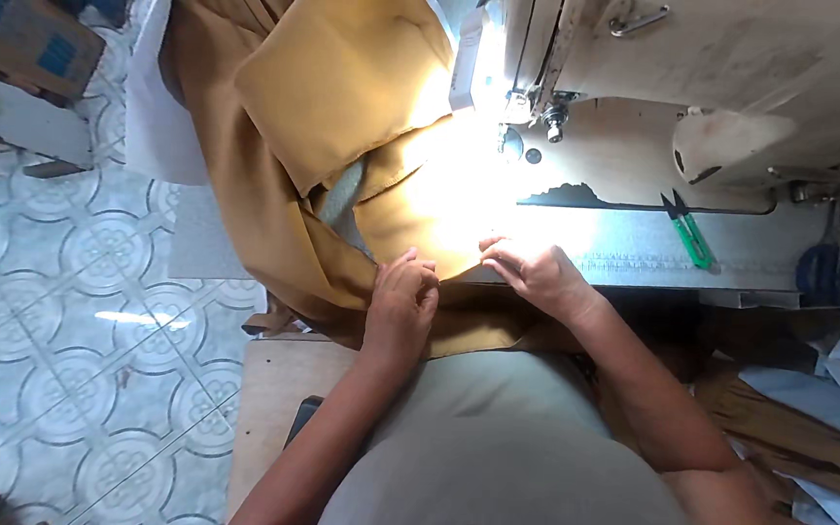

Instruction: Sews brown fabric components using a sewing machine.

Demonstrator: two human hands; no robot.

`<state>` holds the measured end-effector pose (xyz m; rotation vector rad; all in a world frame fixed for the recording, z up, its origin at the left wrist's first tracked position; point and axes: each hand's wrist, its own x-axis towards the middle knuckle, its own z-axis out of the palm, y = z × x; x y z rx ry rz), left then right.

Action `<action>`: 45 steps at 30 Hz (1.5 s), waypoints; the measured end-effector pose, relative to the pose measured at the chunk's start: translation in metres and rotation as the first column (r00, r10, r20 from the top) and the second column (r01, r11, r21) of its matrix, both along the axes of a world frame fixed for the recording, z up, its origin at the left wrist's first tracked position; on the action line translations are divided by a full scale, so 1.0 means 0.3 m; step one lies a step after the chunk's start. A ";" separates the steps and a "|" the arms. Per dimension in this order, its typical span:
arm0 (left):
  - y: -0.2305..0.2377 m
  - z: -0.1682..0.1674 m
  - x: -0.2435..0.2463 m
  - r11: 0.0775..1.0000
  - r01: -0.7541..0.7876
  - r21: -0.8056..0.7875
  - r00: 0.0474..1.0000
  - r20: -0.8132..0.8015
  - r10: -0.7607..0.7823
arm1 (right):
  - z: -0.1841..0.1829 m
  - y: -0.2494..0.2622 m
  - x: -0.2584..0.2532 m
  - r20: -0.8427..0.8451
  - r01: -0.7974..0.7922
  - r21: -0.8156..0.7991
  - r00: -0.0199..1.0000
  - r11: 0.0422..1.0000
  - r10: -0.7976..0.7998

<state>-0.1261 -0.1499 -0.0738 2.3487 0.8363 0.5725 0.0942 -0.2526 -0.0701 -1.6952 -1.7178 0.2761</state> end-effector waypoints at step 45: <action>0.159 0.016 -0.049 0.210 0.592 -0.778 0.696 0.625 0.354 | 0.066 0.088 -0.027 -0.992 0.006 -0.122 0.037 0.992 -0.123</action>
